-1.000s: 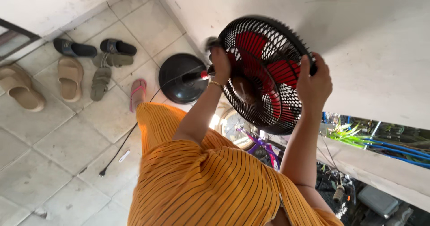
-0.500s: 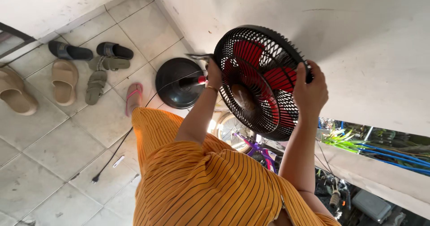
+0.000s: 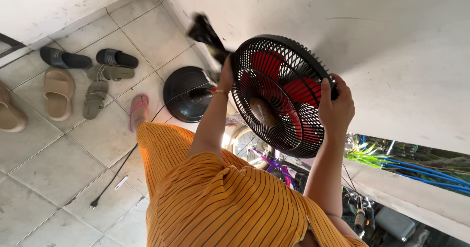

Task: The person wipes the blades and inner grill of a disassembled electric fan with a cloth while holding the fan housing.

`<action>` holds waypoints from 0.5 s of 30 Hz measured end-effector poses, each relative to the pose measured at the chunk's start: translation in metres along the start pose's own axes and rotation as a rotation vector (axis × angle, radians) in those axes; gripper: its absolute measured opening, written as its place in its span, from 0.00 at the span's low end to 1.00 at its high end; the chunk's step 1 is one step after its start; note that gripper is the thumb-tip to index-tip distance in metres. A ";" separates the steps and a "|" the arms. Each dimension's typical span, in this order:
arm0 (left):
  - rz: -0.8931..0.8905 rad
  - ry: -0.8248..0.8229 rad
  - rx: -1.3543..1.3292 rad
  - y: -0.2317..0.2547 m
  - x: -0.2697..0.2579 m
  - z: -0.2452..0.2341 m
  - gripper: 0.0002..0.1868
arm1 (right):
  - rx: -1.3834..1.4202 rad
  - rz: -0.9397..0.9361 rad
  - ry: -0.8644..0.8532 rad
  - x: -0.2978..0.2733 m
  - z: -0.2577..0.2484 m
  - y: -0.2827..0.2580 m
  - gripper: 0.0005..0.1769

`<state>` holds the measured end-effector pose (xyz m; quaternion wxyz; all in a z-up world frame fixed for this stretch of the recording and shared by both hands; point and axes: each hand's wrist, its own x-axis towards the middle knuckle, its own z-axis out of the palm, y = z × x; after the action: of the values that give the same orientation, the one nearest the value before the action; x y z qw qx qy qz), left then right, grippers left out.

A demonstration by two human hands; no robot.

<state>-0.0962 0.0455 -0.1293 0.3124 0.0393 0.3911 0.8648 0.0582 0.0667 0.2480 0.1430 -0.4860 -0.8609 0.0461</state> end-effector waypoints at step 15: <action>0.113 0.189 0.723 0.048 -0.075 0.085 0.29 | 0.043 0.032 -0.020 -0.001 -0.003 0.007 0.23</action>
<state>-0.0338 0.0347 -0.0237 0.1926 0.0884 0.6953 0.6868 0.0652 0.0694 0.2493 0.1443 -0.4959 -0.8533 0.0717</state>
